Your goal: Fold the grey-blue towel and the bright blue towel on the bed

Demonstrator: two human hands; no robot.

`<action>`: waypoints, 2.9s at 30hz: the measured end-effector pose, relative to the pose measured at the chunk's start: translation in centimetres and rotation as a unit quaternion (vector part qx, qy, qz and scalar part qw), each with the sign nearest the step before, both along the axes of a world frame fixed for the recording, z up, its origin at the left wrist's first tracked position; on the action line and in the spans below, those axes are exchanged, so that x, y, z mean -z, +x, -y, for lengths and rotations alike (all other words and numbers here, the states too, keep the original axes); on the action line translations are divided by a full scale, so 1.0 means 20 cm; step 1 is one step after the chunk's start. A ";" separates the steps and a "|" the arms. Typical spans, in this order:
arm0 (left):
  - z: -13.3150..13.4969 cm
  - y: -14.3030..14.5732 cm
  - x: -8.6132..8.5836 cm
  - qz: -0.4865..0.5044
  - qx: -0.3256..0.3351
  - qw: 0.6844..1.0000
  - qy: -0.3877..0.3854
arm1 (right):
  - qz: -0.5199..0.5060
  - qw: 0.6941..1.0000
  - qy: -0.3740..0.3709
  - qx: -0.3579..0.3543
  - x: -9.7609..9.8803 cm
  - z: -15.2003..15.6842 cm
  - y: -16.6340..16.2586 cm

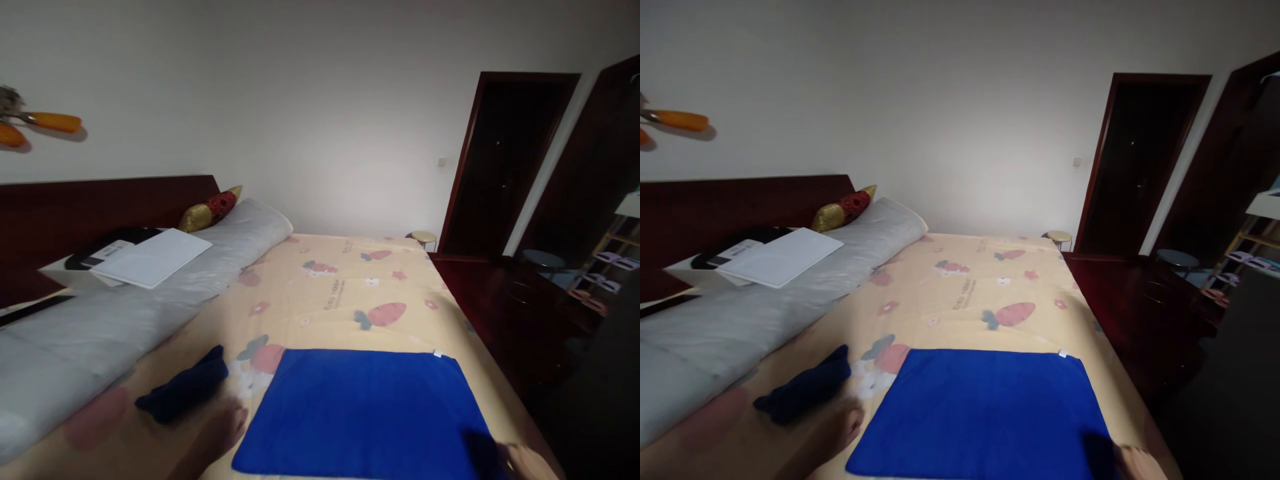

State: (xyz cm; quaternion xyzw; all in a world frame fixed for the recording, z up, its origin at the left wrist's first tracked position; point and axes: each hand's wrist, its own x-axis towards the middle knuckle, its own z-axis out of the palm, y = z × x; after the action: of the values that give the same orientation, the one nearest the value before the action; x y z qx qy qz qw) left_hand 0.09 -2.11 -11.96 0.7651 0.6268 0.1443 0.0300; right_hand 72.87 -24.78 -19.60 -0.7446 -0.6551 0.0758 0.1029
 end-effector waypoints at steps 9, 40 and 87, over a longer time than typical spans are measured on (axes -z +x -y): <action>0.11 1.33 0.14 -0.019 0.108 0.993 0.048 | -0.043 0.991 -0.056 -0.112 -0.26 -0.63 -1.18; 0.36 1.52 0.51 -0.066 0.133 0.988 -0.045 | -0.075 0.994 0.010 -0.080 0.10 -0.60 -1.49; 0.04 0.55 0.40 -0.159 -0.113 0.980 -0.031 | 0.031 0.982 0.083 0.167 0.30 -0.37 -0.33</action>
State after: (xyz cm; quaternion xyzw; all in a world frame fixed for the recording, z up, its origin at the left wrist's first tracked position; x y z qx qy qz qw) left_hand 11.16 -2.91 -20.03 0.7013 0.7101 0.0039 -0.0630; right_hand 66.18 -17.44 -25.66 -0.8345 -0.5285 -0.0201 0.1546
